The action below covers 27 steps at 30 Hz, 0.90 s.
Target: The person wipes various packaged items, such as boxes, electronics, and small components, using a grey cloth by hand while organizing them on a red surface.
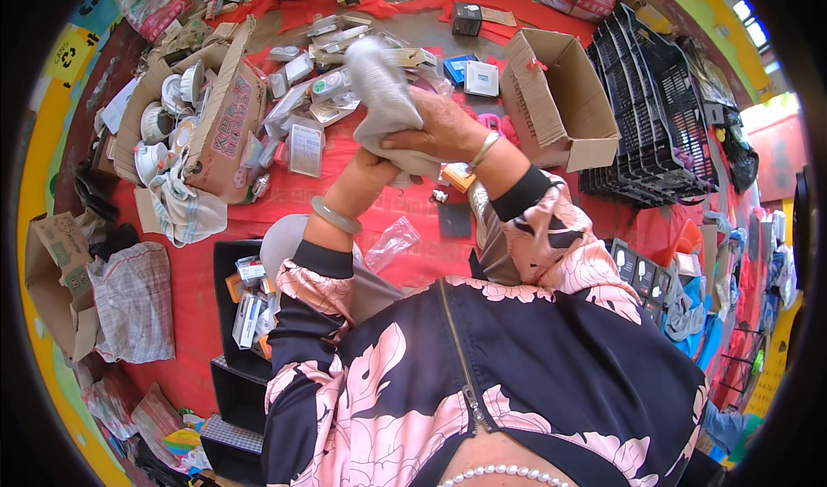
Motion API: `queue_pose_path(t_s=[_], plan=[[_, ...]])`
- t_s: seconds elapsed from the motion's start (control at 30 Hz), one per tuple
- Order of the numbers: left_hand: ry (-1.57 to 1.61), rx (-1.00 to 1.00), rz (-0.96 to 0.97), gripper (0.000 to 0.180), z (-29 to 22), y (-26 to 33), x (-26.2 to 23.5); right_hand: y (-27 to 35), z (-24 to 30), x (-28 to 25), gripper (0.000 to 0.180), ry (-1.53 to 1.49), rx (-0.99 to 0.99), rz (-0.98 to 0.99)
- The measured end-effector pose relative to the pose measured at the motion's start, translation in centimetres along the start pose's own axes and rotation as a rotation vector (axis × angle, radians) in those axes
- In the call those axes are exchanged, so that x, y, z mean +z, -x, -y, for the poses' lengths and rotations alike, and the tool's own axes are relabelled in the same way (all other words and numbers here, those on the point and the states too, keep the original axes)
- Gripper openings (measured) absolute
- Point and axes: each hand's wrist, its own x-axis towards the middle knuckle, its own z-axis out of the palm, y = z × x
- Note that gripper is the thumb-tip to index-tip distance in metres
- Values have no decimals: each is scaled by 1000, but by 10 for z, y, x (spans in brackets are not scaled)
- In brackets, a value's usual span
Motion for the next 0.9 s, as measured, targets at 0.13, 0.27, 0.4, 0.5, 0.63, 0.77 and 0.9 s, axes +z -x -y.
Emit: queue_pose_path(t_s=[0.13, 0.27, 0.4, 0.5, 0.63, 0.77, 0.9], plan=[[-89, 34, 94, 23, -8, 2, 0, 2, 3, 11, 38, 257, 127, -89], [-13, -9, 154, 23, -9, 1, -2, 7, -1, 13, 33, 260, 183, -155], [31, -6, 102, 26, -13, -2, 6, 6, -35, 21, 49, -435, 503, -483], [24, 73, -125, 30, -9, -2, -1, 2, -42, -7, 52, -865, 655, -706], [-141, 225, -459, 31, -3, -13, -9, 2, -62, -19, 53, -1460, 717, -455], [-884, 428, -559, 26, 29, -24, -14, 13, -25, 43, 38, -1053, 773, -126], [-1222, 335, -341, 34, 8, -17, 23, 8, -25, 49, 23, -1071, 759, -188]])
